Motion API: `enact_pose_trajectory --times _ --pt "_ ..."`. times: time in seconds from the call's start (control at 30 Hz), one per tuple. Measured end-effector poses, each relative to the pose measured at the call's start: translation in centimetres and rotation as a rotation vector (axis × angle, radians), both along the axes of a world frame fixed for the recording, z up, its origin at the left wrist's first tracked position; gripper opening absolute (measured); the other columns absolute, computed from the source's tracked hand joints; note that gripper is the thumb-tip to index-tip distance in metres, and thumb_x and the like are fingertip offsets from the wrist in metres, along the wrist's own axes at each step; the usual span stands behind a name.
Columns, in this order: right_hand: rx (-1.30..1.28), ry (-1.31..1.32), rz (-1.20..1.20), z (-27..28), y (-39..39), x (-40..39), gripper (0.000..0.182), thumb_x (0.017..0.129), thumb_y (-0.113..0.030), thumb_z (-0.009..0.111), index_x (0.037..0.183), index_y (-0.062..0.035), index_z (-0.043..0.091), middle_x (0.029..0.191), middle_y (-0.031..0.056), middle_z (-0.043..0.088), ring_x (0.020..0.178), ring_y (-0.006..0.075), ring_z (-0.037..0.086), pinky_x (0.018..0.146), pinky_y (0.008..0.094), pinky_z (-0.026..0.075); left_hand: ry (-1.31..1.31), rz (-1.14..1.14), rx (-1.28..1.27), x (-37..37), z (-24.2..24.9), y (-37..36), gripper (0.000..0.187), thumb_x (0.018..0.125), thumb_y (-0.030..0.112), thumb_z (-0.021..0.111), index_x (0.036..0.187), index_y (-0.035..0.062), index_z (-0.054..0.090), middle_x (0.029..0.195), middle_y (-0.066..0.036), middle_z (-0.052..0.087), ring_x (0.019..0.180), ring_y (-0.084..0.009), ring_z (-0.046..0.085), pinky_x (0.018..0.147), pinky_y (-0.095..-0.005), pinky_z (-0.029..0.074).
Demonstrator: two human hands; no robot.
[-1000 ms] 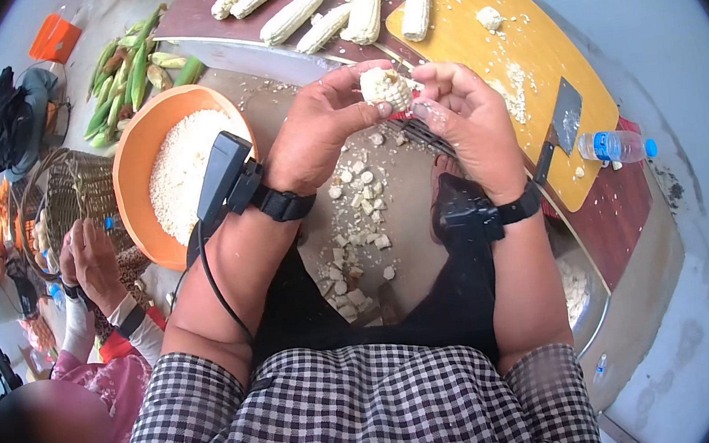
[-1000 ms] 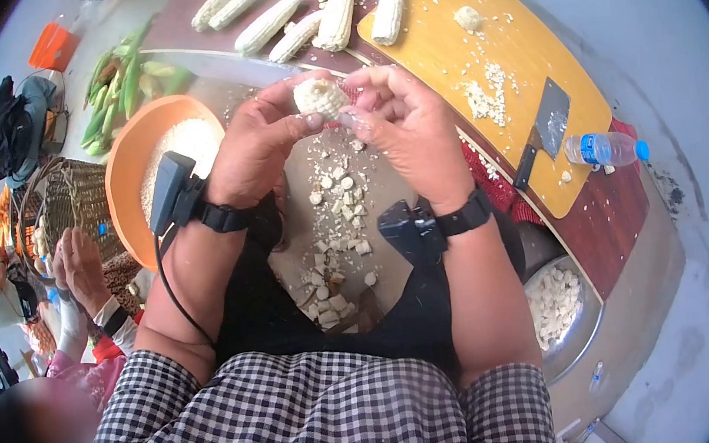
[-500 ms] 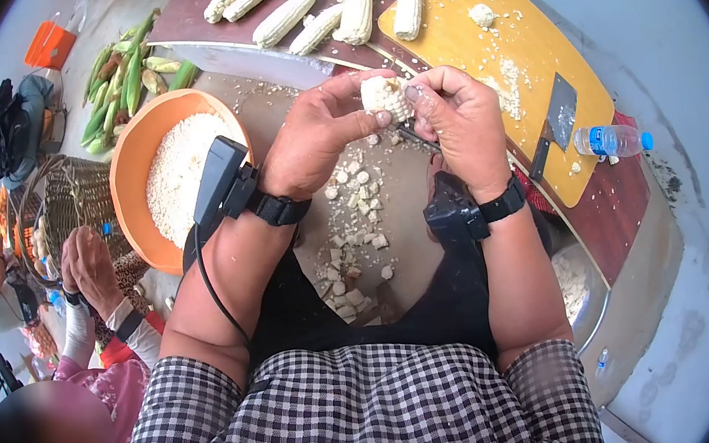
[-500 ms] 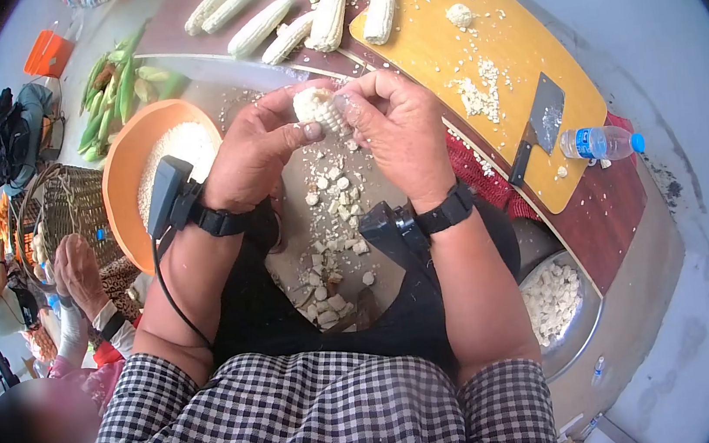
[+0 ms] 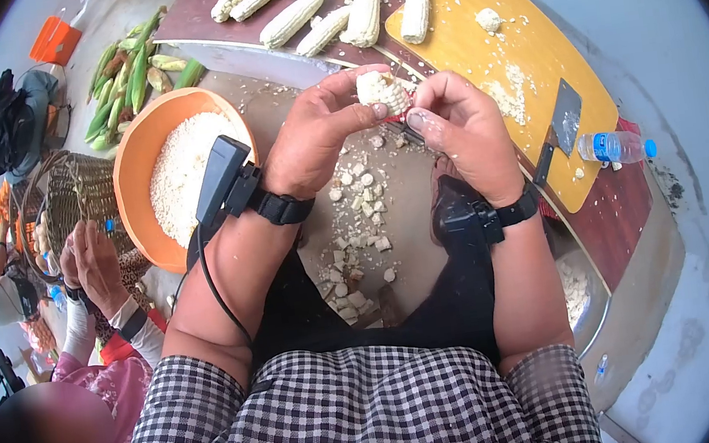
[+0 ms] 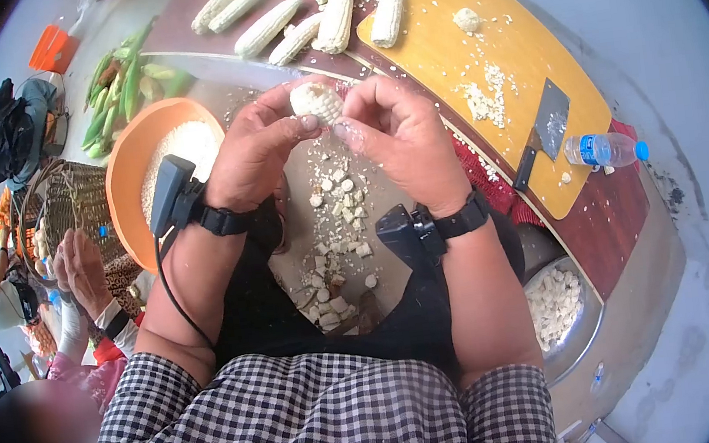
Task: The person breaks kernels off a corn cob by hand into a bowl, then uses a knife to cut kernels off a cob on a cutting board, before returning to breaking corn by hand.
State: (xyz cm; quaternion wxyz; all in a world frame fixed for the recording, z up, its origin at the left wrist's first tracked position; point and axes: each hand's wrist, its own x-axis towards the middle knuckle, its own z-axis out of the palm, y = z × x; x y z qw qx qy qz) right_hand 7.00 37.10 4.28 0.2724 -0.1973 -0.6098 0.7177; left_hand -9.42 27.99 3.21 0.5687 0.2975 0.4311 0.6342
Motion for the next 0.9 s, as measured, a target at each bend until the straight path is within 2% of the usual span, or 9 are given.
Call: enact_pose_trajectory --times 0.03,0.23,0.43,0.5,0.6,0.63,0.7,0.83,0.9 --pt "-0.017 -0.047 -0.009 -0.2 0.2 0.1 0.015 0.086 -0.007 0.06 0.1 -0.0018 0.057 0.084 -0.0044 0.052 0.078 0.003 0.051 0.069 0.0187 0.043 0.006 0.001 0.003 0.1 0.1 0.1 0.044 0.08 0.005 0.062 0.122 -0.0035 0.051 0.107 -0.008 0.061 0.098 -0.015 0.055 0.088 -0.0296 0.042" --pt "-0.102 0.012 -0.025 0.3 0.5 -0.3 0.02 0.087 -0.01 0.06 0.105 -0.0004 0.059 0.09 -0.0013 0.057 0.079 0.0032 0.052 0.071 0.0188 0.044 0.216 -0.063 -0.041 0.6 1.0 -0.2 0.041 0.076 0.003 0.06 0.116 -0.0038 0.056 0.101 -0.006 0.061 0.091 -0.0103 0.055 0.083 -0.0245 0.043" --pt "-0.044 -0.094 -0.051 -0.4 0.7 -0.2 0.015 0.089 -0.012 0.06 0.096 0.0013 0.063 0.077 -0.0004 0.059 0.066 0.0024 0.049 0.057 0.0176 0.041 0.182 -0.108 -0.056 0.9 1.1 -0.3 0.04 0.076 0.005 0.058 0.115 -0.0037 0.057 0.099 -0.003 0.061 0.088 -0.0093 0.054 0.081 -0.0233 0.043" --pt "-0.136 -0.025 -0.079 -0.7 0.7 -0.1 0.015 0.089 -0.012 0.06 0.094 0.0013 0.063 0.074 -0.0004 0.058 0.061 0.0026 0.046 0.053 0.0178 0.039 0.205 -0.128 -0.046 0.7 0.7 -0.2 0.039 0.077 0.006 0.058 0.115 -0.0038 0.057 0.098 -0.003 0.062 0.087 -0.0093 0.055 0.081 -0.0231 0.043" --pt "-0.292 0.065 -0.093 -0.5 0.8 0.0 0.015 0.089 -0.014 0.061 0.091 0.0008 0.063 0.068 -0.0009 0.055 0.056 0.0036 0.044 0.051 0.0184 0.037 0.115 -0.124 -0.002 0.6 -0.1 0.0 0.039 0.08 0.008 0.057 0.117 -0.0033 0.055 0.097 -0.003 0.062 0.085 -0.0096 0.055 0.08 -0.0239 0.044" --pt "-0.346 0.094 -0.091 -0.4 0.8 0.0 0.015 0.089 -0.014 0.061 0.089 0.0005 0.063 0.067 -0.0011 0.054 0.055 0.004 0.043 0.05 0.0186 0.037 0.055 -0.122 -0.014 0.4 0.0 0.0 0.041 0.081 0.009 0.056 0.119 -0.0038 0.053 0.102 -0.005 0.061 0.089 -0.0115 0.055 0.082 -0.0257 0.044" --pt "-0.393 0.206 0.002 -0.4 0.8 0.3 0.015 0.088 -0.015 0.061 0.085 -0.0001 0.062 0.065 -0.0011 0.052 0.054 0.0047 0.042 0.05 0.0192 0.036 -0.07 -0.119 -0.041 0.2 0.1 -0.1 0.044 0.083 0.011 0.053 0.124 -0.005 0.05 0.113 -0.01 0.059 0.098 -0.0154 0.056 0.088 -0.0292 0.043" --pt "-0.595 0.469 0.206 -0.8 1.4 0.6 0.015 0.089 -0.014 0.06 0.079 -0.0021 0.058 0.066 -0.0009 0.05 0.053 0.0056 0.042 0.051 0.0202 0.036 -0.174 -0.044 -0.036 -0.5 -0.6 0.0 0.043 0.085 0.014 0.052 0.124 -0.0035 0.049 0.112 -0.01 0.059 0.096 -0.016 0.056 0.086 -0.031 0.045" --pt "-0.429 0.292 0.056 -0.7 1.3 0.5 0.015 0.089 -0.014 0.06 0.08 -0.0024 0.057 0.067 -0.0012 0.051 0.053 0.0054 0.042 0.051 0.0204 0.036 -0.251 -0.006 -0.045 -0.5 -0.7 -0.1 0.042 0.085 0.015 0.052 0.123 -0.0029 0.048 0.111 -0.01 0.06 0.099 -0.0171 0.057 0.086 -0.0323 0.046"
